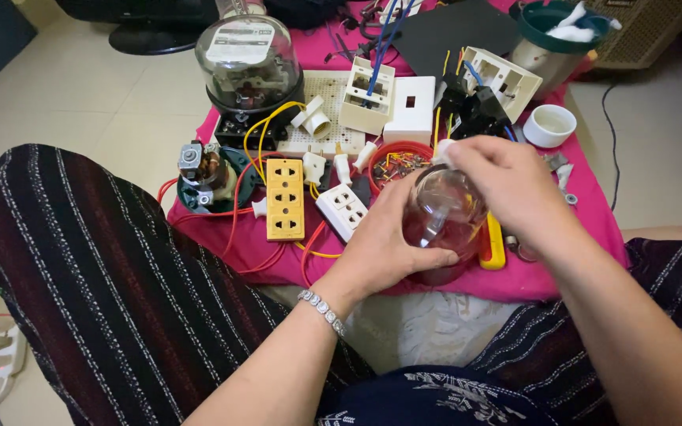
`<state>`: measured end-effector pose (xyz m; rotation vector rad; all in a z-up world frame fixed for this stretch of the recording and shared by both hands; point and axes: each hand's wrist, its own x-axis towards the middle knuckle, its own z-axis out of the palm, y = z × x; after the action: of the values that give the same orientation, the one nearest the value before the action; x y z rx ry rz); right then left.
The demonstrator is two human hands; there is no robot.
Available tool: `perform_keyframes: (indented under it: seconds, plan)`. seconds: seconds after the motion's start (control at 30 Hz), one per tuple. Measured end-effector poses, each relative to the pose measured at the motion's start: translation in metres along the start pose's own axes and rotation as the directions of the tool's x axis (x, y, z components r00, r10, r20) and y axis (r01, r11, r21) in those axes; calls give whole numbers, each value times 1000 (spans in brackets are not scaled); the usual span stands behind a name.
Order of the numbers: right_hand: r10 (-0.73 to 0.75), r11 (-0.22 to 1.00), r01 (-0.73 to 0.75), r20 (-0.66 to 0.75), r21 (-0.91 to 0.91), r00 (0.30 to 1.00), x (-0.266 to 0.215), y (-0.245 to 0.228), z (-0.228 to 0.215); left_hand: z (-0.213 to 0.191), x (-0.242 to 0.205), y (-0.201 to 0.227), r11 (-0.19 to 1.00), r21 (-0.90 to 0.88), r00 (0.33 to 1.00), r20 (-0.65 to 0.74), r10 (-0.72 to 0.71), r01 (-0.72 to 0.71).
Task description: Cleaning the interior of a red plastic electrical housing using a cloth while organizing electrical components.
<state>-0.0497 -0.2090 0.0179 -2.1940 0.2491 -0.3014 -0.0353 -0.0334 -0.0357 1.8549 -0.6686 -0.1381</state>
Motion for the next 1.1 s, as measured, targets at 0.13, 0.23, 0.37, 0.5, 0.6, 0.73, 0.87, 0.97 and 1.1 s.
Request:
perform_keyframes:
  seconds: [0.13, 0.23, 0.37, 0.5, 0.6, 0.73, 0.87, 0.97, 1.1]
  plan:
    - [215, 913, -213, 34, 347, 976, -10, 14, 3, 0, 0, 1, 1000, -17, 1000, 5, -10, 10]
    - [273, 828, -253, 35, 500, 961, -24, 8, -2, 1, 0, -1, 999, -32, 999, 25, -32, 32]
    - [390, 755, -348, 45, 556, 920, -43, -9, -3, -3, -4, 9, 994, -109, 1000, -5, 29, -29]
    - [187, 955, -127, -212, 268, 959, -71, 2, 2, -2, -3, 9, 999, -45, 1000, -5, 16, -16]
    - [-106, 989, 128, -259, 68, 960, -90, -13, 2, 1, -3, 6, 998, -47, 998, -47, 46, -48]
    - [-457, 883, 425, -162, -197, 875, -88, -18, 10, 3, -4, 7, 998, 49, 997, -59, 45, -43]
    - [-582, 758, 531, -25, -379, 813, -61, -25, 18, 5, -5, 2, 995, -54, 994, -68, 84, -88]
    - [-524, 782, 501, 42, -370, 850, -33, -28, 18, 4, -5, 7, 994, -74, 995, -62, 77, -81]
    - [-3, 974, 18, 65, -228, 998, -5, -39, 4, -3, -6, 16, 999, -38, 1000, -28, -14, 13]
